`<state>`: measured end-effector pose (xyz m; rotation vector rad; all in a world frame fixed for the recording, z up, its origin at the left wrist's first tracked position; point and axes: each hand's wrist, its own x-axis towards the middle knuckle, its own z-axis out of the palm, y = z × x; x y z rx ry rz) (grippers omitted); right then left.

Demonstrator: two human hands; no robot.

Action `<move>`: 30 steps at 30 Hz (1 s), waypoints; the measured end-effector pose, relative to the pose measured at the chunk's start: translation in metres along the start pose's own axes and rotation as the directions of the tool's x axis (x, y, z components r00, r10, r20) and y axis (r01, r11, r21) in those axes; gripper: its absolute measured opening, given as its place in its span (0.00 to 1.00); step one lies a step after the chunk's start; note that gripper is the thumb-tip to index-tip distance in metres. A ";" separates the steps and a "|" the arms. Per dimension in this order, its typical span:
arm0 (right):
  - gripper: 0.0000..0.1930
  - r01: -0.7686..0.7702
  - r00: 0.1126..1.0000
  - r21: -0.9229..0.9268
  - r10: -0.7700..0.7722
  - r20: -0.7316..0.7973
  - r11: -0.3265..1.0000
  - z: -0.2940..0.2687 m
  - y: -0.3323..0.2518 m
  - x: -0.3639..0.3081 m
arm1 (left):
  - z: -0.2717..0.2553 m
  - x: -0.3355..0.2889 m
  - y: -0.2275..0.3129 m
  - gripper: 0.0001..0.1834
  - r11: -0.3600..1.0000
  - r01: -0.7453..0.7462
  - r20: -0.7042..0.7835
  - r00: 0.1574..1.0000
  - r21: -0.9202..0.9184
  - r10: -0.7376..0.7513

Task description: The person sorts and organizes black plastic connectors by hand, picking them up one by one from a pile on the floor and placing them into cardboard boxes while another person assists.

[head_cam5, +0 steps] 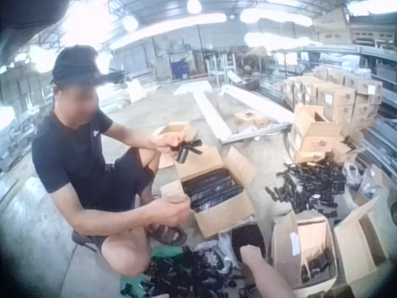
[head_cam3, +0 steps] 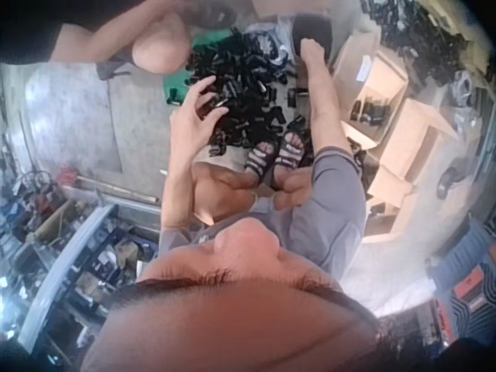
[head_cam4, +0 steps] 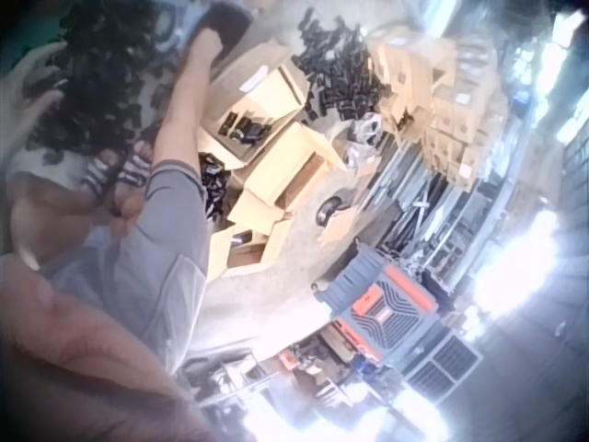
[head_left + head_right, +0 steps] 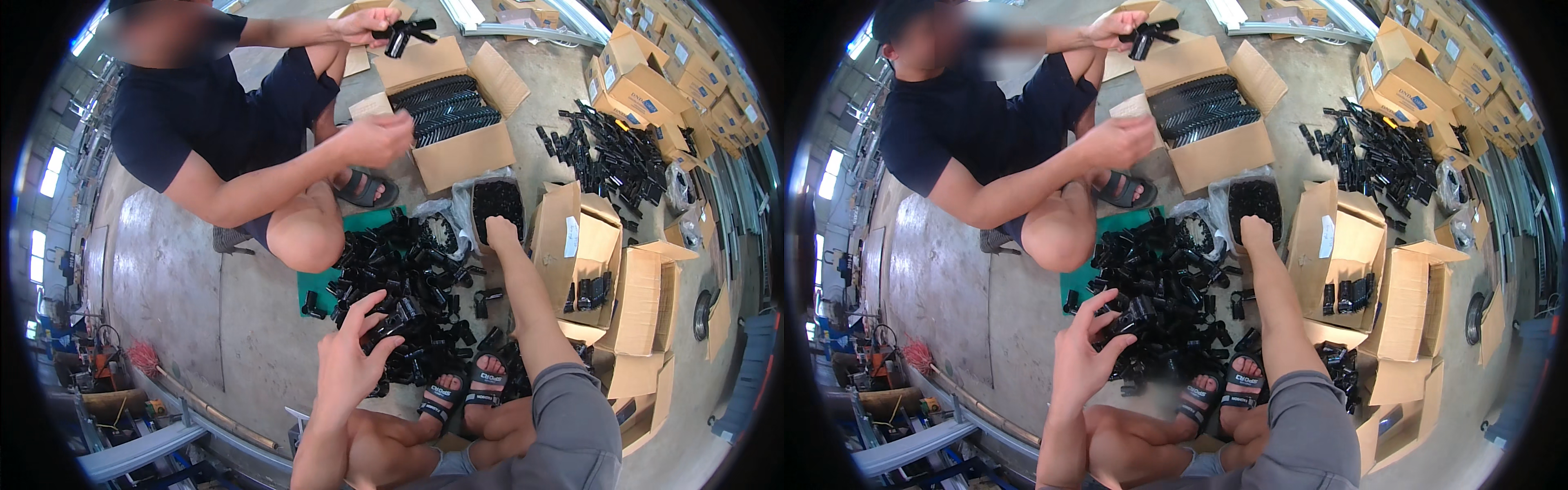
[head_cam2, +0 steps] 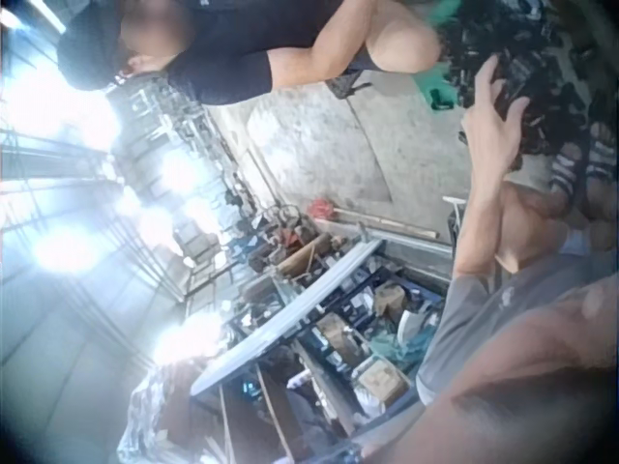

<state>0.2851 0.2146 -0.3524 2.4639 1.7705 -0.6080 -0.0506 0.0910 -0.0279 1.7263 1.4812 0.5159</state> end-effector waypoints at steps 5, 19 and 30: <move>0.11 -0.095 0.995 0.109 0.095 0.004 0.990 0.013 0.027 0.011 | 0.005 0.007 0.002 0.35 0.998 -0.060 0.064 0.996 0.003 0.060; 0.11 0.115 0.992 -0.086 -0.119 -0.046 0.990 0.015 0.026 0.006 | -0.008 0.000 0.002 0.37 0.988 -0.089 0.041 0.996 0.124 0.084; 0.09 -0.014 0.970 0.214 0.065 -0.234 0.977 0.012 0.025 0.010 | -0.004 0.001 0.011 0.36 0.985 -0.138 0.072 0.989 0.102 0.131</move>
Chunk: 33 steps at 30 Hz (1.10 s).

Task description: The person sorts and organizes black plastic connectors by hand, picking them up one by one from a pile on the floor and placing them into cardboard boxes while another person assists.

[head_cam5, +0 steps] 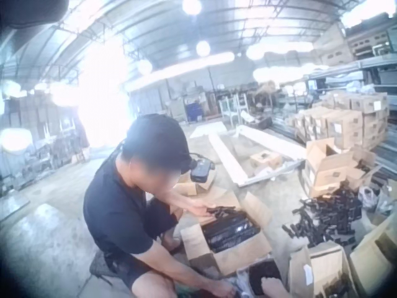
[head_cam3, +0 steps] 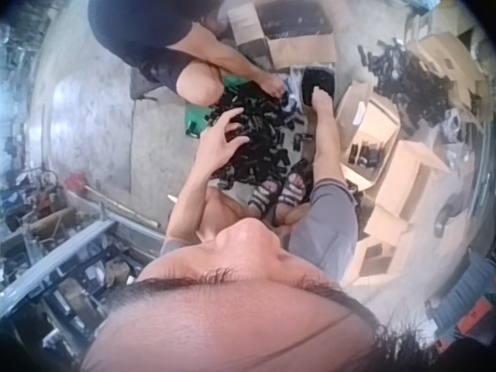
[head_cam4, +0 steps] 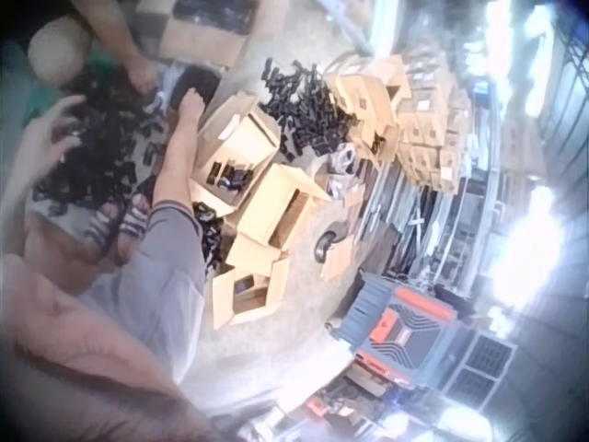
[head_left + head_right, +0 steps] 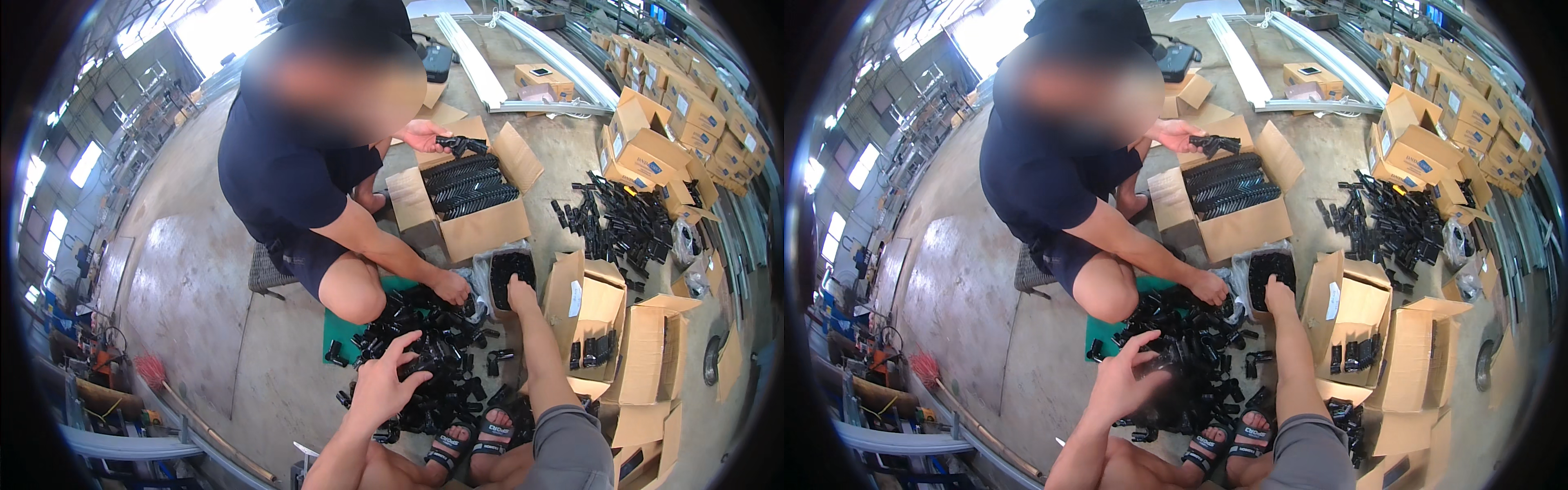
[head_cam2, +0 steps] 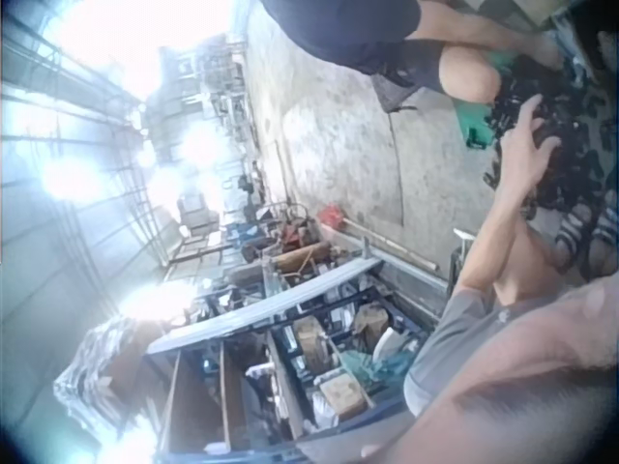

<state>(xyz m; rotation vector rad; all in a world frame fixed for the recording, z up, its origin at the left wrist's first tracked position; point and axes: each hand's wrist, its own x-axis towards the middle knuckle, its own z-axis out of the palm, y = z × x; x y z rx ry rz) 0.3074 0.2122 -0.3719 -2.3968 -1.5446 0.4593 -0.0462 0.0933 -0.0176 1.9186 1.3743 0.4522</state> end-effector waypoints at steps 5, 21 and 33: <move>0.08 0.060 0.984 0.599 0.055 -0.172 0.799 -0.057 -0.022 0.011 | 0.016 0.016 -0.019 0.36 0.992 -0.122 -0.029 0.992 -0.028 0.121; 0.07 0.773 0.594 0.392 -0.787 -0.169 0.499 -0.263 -0.182 -0.215 | 0.024 -0.001 -0.005 0.39 0.958 -0.285 -0.049 0.957 0.040 0.287; 0.06 0.863 0.488 0.083 -0.778 -0.396 0.499 -0.264 -0.190 -0.248 | 0.020 -0.017 0.002 0.40 0.955 -0.289 -0.019 0.957 0.069 0.291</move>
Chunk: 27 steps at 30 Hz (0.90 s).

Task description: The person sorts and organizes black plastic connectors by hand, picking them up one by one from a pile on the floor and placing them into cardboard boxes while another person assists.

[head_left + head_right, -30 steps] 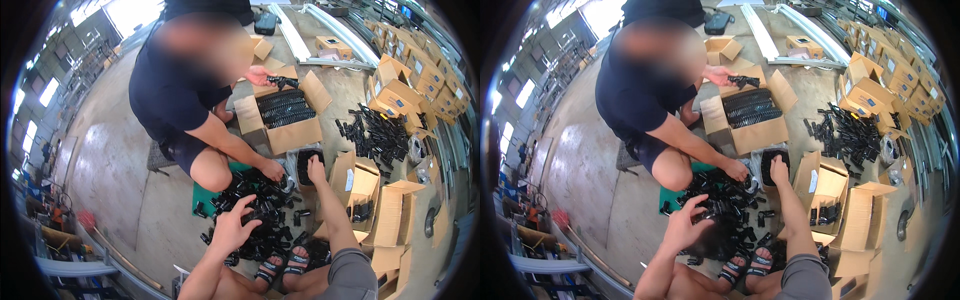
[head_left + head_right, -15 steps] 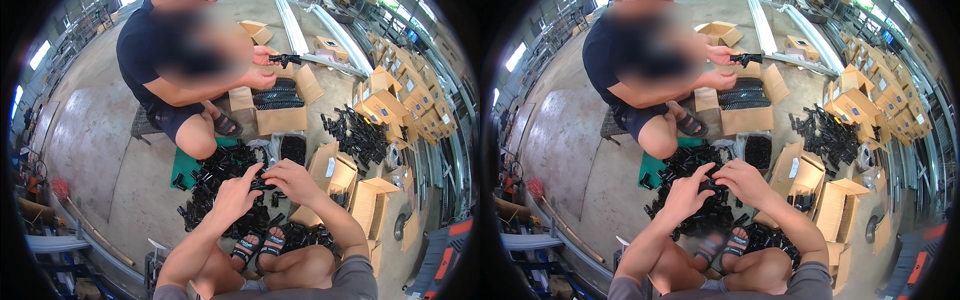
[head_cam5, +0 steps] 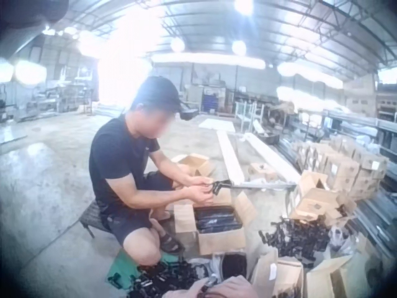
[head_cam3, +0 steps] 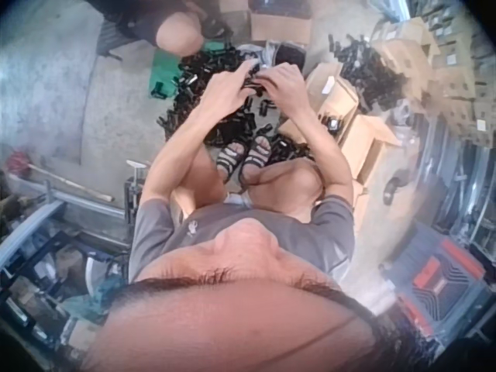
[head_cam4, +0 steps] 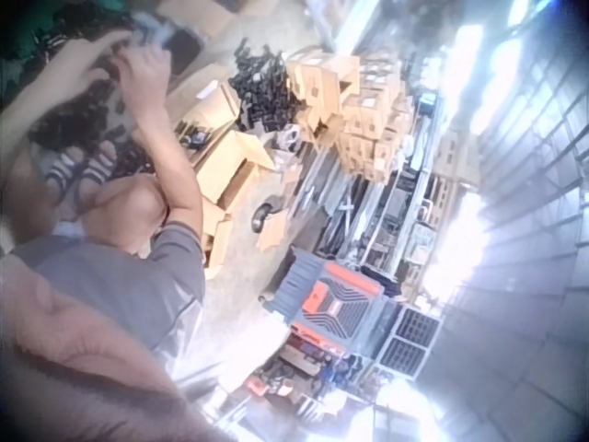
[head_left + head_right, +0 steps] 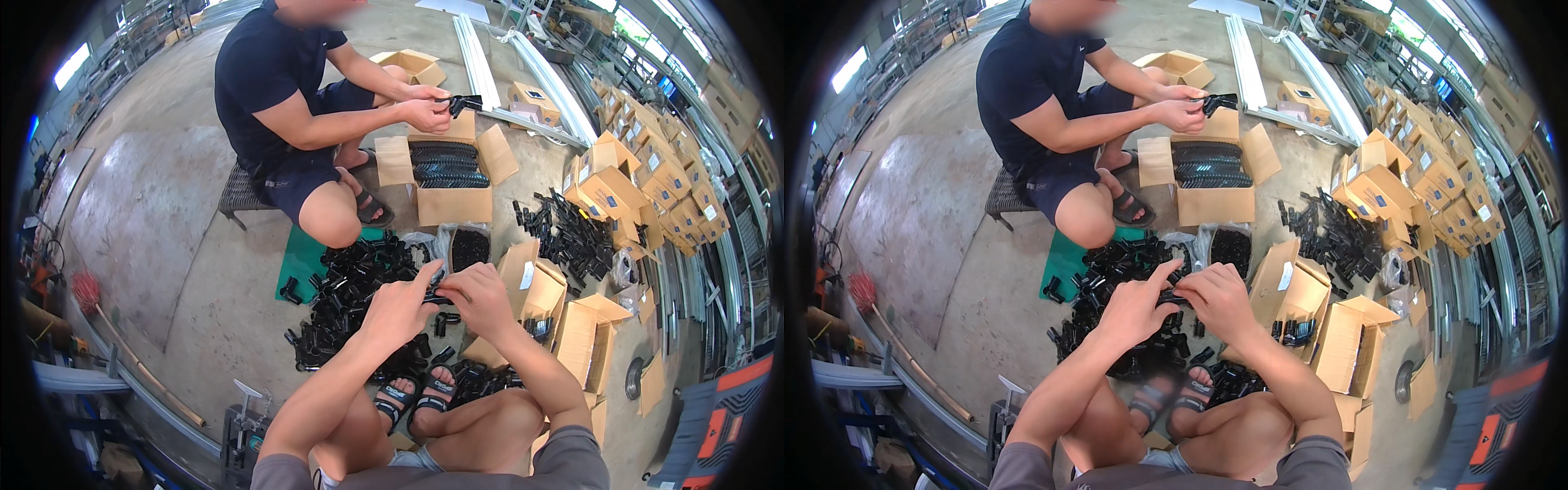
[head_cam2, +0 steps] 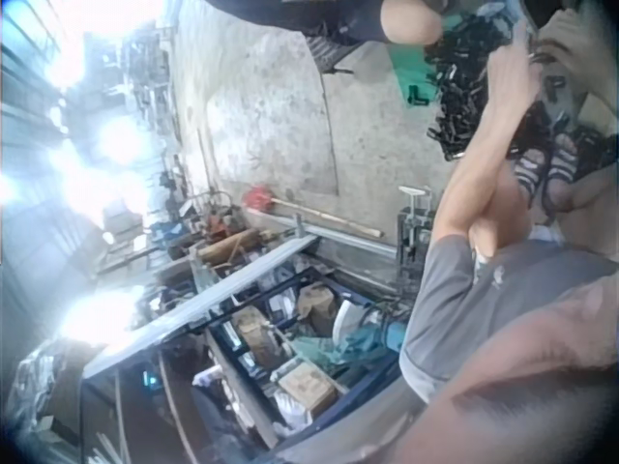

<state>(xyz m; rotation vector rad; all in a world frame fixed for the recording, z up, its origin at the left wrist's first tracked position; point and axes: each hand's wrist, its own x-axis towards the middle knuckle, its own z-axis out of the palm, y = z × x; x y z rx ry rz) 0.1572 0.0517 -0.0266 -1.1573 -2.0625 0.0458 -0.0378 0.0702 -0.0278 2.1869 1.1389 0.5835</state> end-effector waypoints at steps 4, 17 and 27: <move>0.06 0.020 1.000 -0.022 -0.020 -0.012 1.000 0.003 -0.004 -0.002 | 0.002 -0.004 -0.003 0.40 0.996 -0.091 -0.089 0.992 -0.019 0.089; 0.06 -0.003 0.996 -0.066 0.009 0.089 0.998 -0.009 -0.024 0.002 | -0.008 -0.009 0.002 0.38 0.999 -0.019 -0.056 0.998 -0.033 0.017; 0.04 -0.390 0.902 0.099 0.401 -0.161 0.915 0.009 0.039 0.004 | -0.023 -0.010 0.002 0.16 0.986 0.062 -0.211 0.973 -0.155 -0.095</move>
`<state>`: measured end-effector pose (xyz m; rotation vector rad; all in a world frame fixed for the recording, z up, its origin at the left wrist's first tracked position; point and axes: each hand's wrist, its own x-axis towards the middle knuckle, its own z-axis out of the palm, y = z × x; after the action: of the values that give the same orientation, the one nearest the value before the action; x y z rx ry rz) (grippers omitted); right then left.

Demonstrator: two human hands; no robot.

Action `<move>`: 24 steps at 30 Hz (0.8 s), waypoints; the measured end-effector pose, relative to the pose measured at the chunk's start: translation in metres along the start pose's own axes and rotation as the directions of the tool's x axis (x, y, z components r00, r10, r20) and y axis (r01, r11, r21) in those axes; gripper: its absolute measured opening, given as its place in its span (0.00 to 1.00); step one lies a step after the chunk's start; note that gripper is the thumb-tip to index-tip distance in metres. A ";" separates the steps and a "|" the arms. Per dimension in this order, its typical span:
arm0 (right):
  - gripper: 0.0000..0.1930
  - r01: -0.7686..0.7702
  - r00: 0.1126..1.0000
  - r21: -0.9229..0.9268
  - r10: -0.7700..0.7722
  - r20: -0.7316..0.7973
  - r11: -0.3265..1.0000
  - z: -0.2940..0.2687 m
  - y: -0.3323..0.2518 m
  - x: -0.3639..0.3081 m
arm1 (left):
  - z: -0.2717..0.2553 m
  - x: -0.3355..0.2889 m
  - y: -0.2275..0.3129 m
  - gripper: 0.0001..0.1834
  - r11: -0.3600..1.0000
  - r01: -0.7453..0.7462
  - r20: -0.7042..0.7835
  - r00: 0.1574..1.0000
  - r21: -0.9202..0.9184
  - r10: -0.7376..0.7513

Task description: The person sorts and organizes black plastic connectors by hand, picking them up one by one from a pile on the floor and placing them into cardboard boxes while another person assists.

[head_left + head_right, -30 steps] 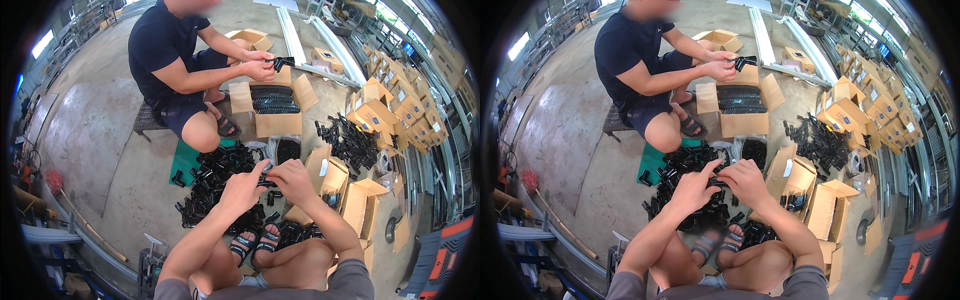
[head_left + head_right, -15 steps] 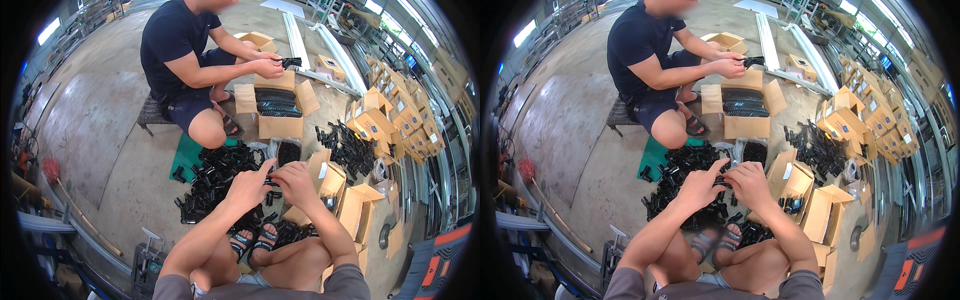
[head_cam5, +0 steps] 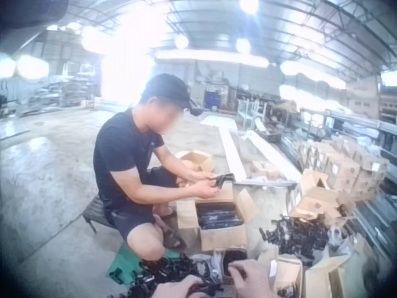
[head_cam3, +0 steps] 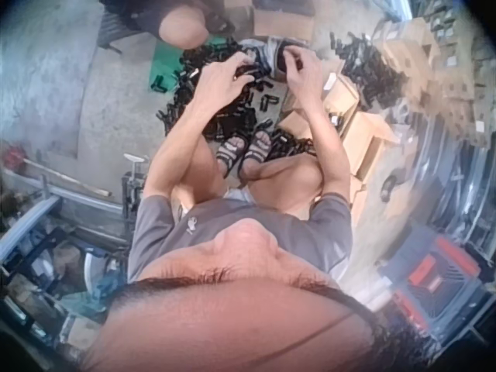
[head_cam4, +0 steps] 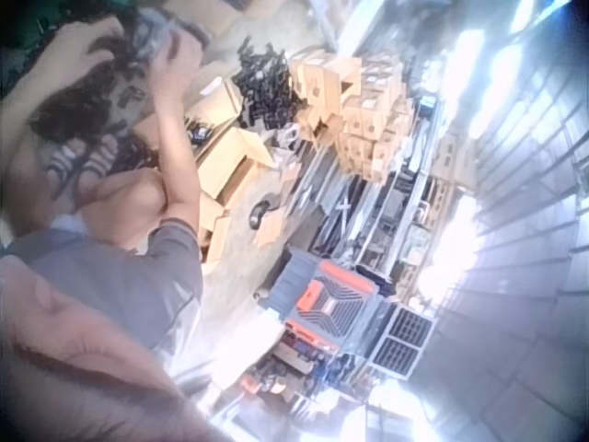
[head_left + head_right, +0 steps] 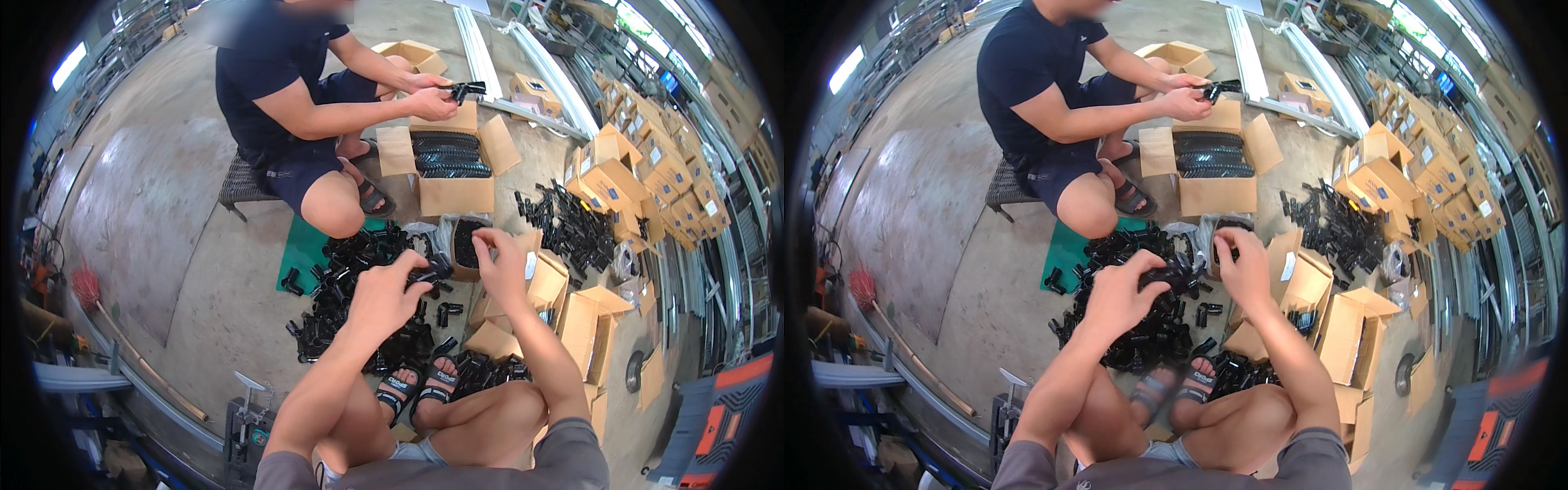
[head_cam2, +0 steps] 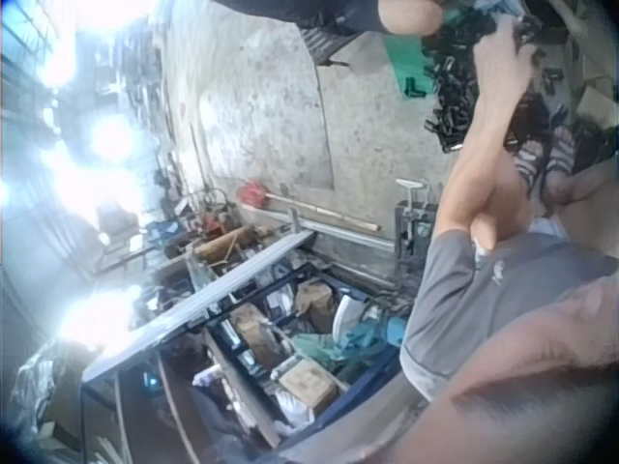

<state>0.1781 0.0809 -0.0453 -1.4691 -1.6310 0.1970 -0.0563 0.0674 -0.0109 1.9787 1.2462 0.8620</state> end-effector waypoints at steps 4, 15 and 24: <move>0.07 -0.103 0.972 -0.180 0.137 0.188 0.978 0.046 0.100 0.004 | -0.013 0.003 -0.001 0.17 0.983 0.141 -0.140 0.978 -0.113 -0.156; 0.08 0.258 0.793 -0.642 0.221 0.568 0.722 0.219 0.261 -0.030 | -0.007 0.017 -0.002 0.14 0.743 0.273 -0.061 0.920 -0.611 -0.387; 0.10 0.381 0.760 -0.644 0.171 0.627 0.664 0.271 0.291 -0.031 | 0.000 0.032 -0.023 0.15 0.755 0.330 -0.054 0.900 -0.566 -0.434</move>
<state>0.1942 0.2529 -0.4050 -2.0454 -2.5872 -0.0852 -0.0571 0.1052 -0.0227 1.1535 1.2674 1.0559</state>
